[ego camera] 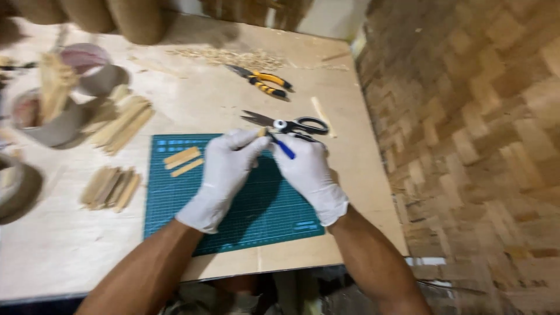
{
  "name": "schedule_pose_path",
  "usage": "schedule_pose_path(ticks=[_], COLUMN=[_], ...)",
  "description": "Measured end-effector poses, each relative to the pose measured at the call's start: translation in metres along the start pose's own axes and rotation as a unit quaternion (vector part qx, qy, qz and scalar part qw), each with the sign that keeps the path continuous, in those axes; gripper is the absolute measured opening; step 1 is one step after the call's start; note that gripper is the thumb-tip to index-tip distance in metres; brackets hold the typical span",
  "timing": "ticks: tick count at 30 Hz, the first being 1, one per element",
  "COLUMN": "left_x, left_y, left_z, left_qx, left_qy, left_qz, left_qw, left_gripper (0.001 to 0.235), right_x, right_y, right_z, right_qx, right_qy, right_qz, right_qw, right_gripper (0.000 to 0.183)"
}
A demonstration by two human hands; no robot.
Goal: Cutting popsicle sticks to length using a utility knife and scissors on a cutting mat for a craft project.
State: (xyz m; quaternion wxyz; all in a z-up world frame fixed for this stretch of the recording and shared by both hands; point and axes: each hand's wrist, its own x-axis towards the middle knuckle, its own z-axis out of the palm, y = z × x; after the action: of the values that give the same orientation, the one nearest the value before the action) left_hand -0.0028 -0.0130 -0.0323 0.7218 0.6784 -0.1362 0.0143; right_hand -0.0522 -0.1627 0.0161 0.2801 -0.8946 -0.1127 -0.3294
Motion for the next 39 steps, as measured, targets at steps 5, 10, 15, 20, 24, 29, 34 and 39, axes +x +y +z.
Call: schedule_pose_path(ticks=[5,10,15,20,24,29,34,39], left_x=[0.000,0.002,-0.002,-0.002,-0.003,-0.004,-0.003,-0.003], left_y=[0.000,-0.002,0.015,0.009,0.008,0.009,0.005,0.009], left_z=[0.003,0.004,0.003,0.004,0.004,0.005,0.005,0.004], left_qx=[-0.001,0.009,-0.024,-0.034,-0.046,-0.050,-0.049,-0.052], left_qy=[0.012,0.008,0.013,0.014,0.018,0.020,0.015,0.016], left_qz=[-0.027,-0.044,-0.084,-0.082,-0.075,-0.073,-0.070,-0.087], left_qw=[1.000,0.999,0.996,0.996,0.996,0.996,0.996,0.995], left_gripper=[0.030,0.028,0.026,0.028,0.029,0.028,0.028,0.029], right_x=[0.003,0.003,-0.002,-0.005,-0.004,-0.006,-0.009,-0.012], right_y=[-0.006,-0.004,0.000,0.005,0.005,0.005,0.013,0.017], right_z=[-0.003,0.002,0.003,0.004,0.005,0.004,0.007,0.009], right_qx=[-0.014,0.006,0.028,0.012,0.001,-0.005,-0.010,-0.021], right_qy=[0.002,0.015,-0.008,-0.021,-0.022,-0.031,-0.029,-0.035], right_qz=[0.000,0.020,0.047,0.048,0.038,0.040,0.040,0.052], right_qw=[1.000,1.000,0.998,0.999,0.999,0.999,0.999,0.998], right_gripper=[0.009,0.010,0.013,0.015,0.013,0.011,0.010,0.011])
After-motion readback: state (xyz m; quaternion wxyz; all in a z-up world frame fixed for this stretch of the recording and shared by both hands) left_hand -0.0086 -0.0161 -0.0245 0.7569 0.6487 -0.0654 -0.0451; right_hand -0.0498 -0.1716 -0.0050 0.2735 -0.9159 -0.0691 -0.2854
